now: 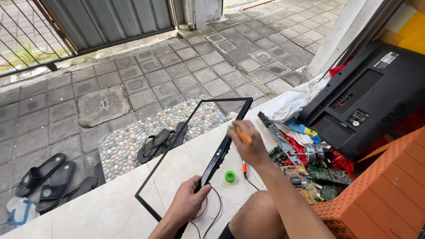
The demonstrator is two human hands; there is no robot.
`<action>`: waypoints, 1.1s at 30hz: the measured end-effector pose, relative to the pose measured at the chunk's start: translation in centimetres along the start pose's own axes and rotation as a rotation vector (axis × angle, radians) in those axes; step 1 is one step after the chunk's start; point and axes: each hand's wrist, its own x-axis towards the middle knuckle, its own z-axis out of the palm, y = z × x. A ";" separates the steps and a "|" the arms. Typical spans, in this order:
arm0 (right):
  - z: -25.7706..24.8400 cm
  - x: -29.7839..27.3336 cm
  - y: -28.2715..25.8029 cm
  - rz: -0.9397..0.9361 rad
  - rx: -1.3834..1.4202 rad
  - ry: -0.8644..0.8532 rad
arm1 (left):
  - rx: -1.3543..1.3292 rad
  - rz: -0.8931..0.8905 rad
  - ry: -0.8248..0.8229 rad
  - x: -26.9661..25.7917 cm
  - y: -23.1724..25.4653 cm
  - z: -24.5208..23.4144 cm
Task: Disassembling an LCD monitor by prying off the front frame and removing the internal panel.
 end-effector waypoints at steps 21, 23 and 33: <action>-0.6 -4.9 3.6 -0.443 -0.095 -0.009 | -0.250 0.087 -0.116 0.4 -0.8 2.6; -2.5 -2.3 4.1 -0.099 -0.112 0.139 | -0.098 -0.013 -0.118 -0.8 0.2 2.2; 1.3 -7.5 1.9 -0.390 0.268 -0.143 | 0.013 0.164 -0.035 0.4 -3.2 2.2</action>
